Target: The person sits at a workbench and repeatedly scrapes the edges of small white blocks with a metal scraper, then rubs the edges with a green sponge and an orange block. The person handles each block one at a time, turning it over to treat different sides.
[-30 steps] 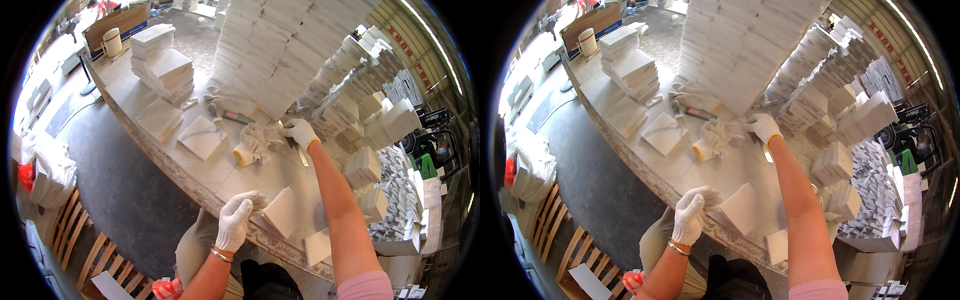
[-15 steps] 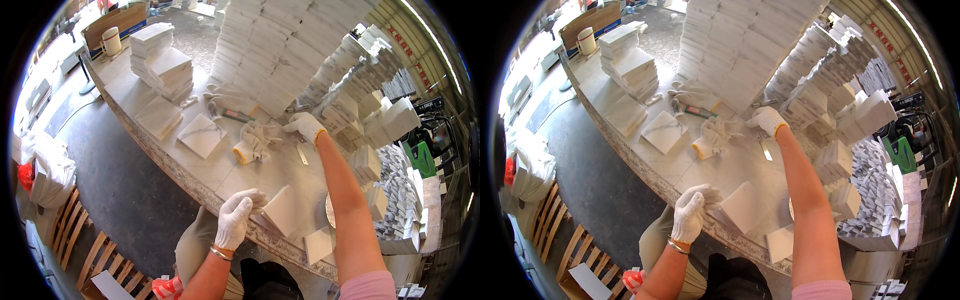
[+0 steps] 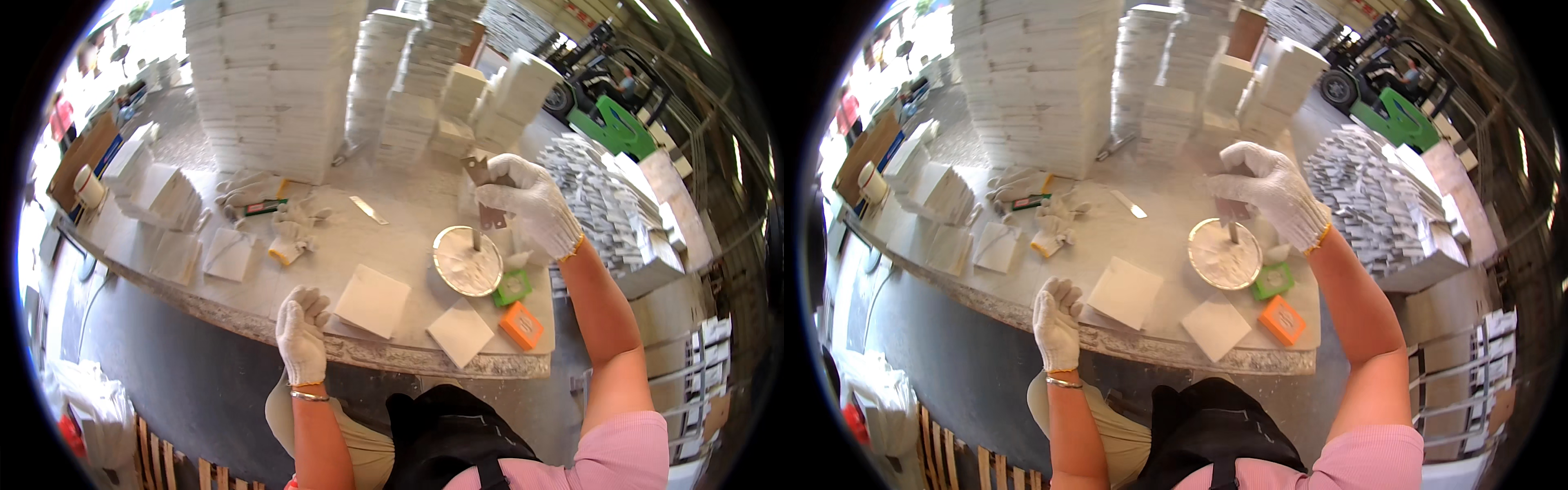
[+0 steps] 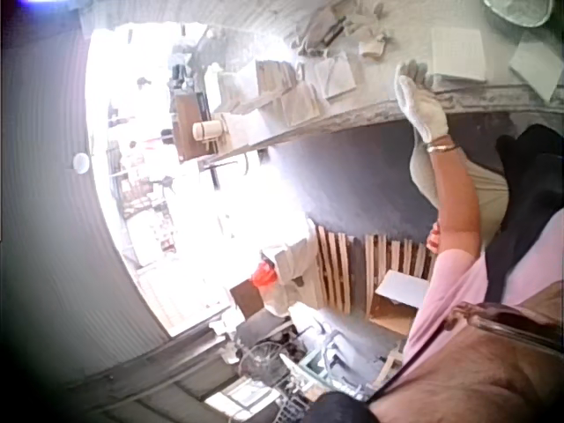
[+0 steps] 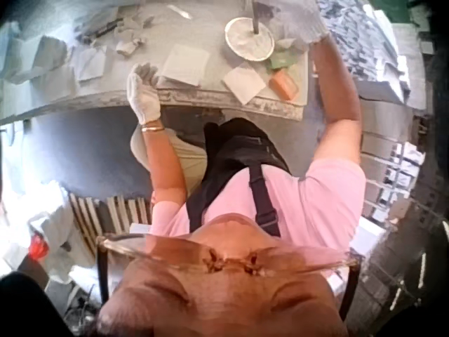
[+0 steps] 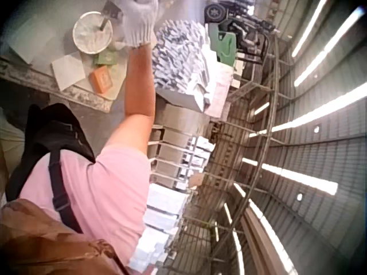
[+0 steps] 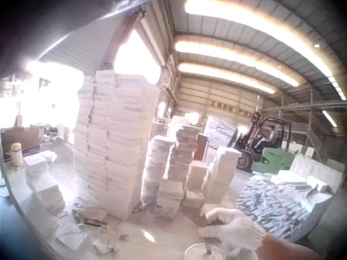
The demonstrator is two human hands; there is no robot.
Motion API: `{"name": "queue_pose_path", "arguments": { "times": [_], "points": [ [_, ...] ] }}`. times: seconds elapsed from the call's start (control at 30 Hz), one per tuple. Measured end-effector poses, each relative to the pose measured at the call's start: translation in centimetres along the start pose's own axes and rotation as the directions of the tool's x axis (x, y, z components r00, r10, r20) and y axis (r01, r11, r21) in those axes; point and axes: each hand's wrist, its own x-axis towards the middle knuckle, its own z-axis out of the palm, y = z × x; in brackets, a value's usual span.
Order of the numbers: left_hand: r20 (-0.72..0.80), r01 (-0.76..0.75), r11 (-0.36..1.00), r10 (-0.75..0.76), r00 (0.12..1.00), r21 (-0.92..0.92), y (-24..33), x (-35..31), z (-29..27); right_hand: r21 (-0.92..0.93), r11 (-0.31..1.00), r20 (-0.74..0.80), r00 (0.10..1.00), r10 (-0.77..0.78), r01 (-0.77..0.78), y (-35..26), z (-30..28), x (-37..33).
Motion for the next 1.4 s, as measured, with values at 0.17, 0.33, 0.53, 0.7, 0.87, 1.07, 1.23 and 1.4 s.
{"name": "queue_pose_path", "arguments": {
  "times": [0.17, 0.33, 0.53, 0.7, 0.87, 1.07, 1.23, 1.4],
  "points": [
    [-0.017, -0.059, 0.995, 0.060, 0.998, 0.086, -1.2, 0.8, -1.4, 0.156, 0.986, -0.356, 0.934, -0.004, 0.064, 5.0, -14.6, -13.8],
    [0.024, -0.095, 0.976, 0.092, 0.995, 0.195, -1.0, 2.0, -2.4, 0.531, 0.844, -0.605, 0.732, 0.313, 0.078, 19.1, -21.9, -25.8],
    [0.006, -0.092, 0.911, 0.098, 0.995, 0.402, 0.9, 2.6, -3.5, 0.734, 0.666, -0.520, 0.520, 0.678, -0.135, 34.5, -19.7, -32.9],
    [-0.091, -0.049, 0.841, 0.116, 0.989, 0.539, 0.3, 2.0, -0.4, 0.872, 0.473, -0.322, 0.580, 0.749, -0.126, 47.8, -16.3, -36.0],
    [-0.118, -0.056, 0.817, 0.150, 0.982, 0.574, 0.9, 2.7, -0.4, 0.889, 0.452, -0.302, 0.651, 0.697, -0.072, 50.6, -17.6, -25.4],
    [-0.116, -0.057, 0.835, 0.143, 0.983, 0.547, 0.3, 2.7, -0.9, 0.929, 0.367, -0.293, 0.704, 0.647, 0.050, 44.9, -25.7, -9.2],
    [-0.060, -0.086, 0.839, 0.140, 0.988, 0.537, 0.6, 3.0, -2.1, 0.914, 0.405, -0.241, 0.756, 0.608, -0.035, 44.2, -25.0, -10.9],
    [-0.094, -0.056, 0.846, 0.125, 0.988, 0.530, 1.0, 1.4, -1.9, 0.913, 0.407, -0.288, 0.761, 0.582, 0.034, 47.8, -24.6, -20.2]
  ]
}}
